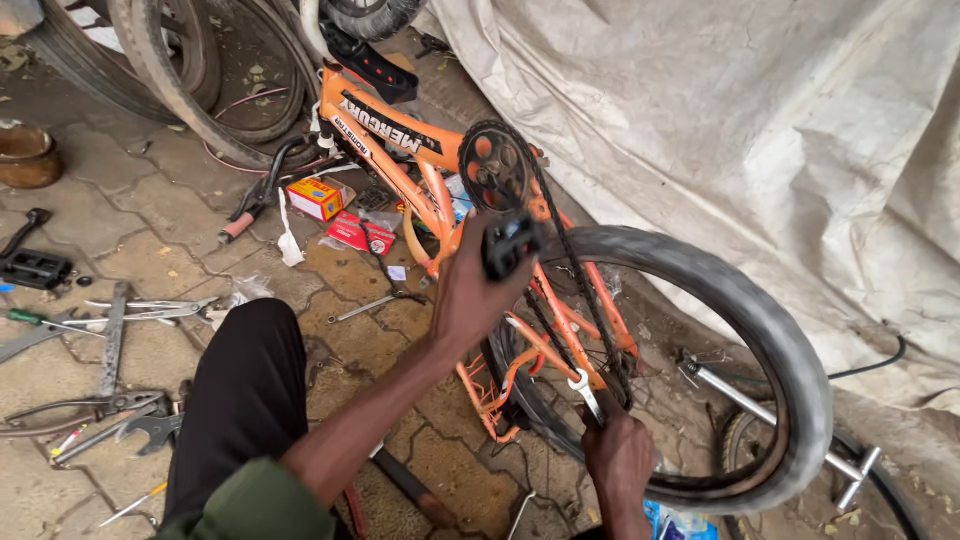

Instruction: The person sits on the ground repairing an orange bicycle. They use pliers on the chain, work the pedal and crank, and repeatedly tap the pedal and crank area with a hammer while holding a pedal in the other hand.

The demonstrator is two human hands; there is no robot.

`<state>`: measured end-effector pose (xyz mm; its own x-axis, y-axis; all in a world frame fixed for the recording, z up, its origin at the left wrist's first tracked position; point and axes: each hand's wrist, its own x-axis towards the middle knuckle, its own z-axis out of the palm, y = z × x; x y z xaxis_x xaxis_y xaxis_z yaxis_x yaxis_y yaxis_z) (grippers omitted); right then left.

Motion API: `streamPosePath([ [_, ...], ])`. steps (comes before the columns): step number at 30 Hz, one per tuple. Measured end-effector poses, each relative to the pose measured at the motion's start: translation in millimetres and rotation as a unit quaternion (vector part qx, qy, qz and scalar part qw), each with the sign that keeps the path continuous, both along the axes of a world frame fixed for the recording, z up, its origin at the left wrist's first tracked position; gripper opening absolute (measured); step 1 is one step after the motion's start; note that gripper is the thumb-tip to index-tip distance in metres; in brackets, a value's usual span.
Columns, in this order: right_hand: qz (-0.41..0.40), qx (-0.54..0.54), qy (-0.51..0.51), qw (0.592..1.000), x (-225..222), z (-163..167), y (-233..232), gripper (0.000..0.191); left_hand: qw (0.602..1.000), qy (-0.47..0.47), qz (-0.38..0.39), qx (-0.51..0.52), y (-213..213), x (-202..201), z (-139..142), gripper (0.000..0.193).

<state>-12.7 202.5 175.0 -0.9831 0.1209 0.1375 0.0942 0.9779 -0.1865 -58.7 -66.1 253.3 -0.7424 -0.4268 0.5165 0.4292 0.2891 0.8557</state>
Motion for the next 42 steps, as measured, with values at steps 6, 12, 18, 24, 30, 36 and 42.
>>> streamPosePath([
  [6,-0.025,0.0,-0.011,1.0,-2,7,-2,0.045,0.996,0.064,-0.03,-0.047,-17,-13,39,0.036],
  [12,-0.047,-0.019,-0.035,0.998,-2,7,-5,0.035,0.997,0.067,-0.01,-0.038,-9,-4,39,0.034],
  [18,-0.044,-0.04,-0.013,0.998,0,8,-8,0.039,0.999,-0.001,-0.04,0.007,-7,5,12,0.034],
  [24,-0.039,-0.03,-0.002,0.999,5,3,-7,0.029,0.991,0.066,-0.013,-0.116,-21,-2,-48,0.035],
  [30,-0.042,-0.03,0.015,0.999,6,3,-8,0.031,0.994,-0.022,0.039,-0.102,-55,-11,-90,0.031],
  [36,-0.052,-0.027,0.012,0.998,8,12,-12,0.037,0.992,-0.043,0.095,-0.073,-109,-46,-81,0.034],
  [42,-0.045,-0.056,0.015,0.997,12,12,-9,0.029,0.982,-0.126,0.091,0.105,-106,-56,-90,0.034],
])
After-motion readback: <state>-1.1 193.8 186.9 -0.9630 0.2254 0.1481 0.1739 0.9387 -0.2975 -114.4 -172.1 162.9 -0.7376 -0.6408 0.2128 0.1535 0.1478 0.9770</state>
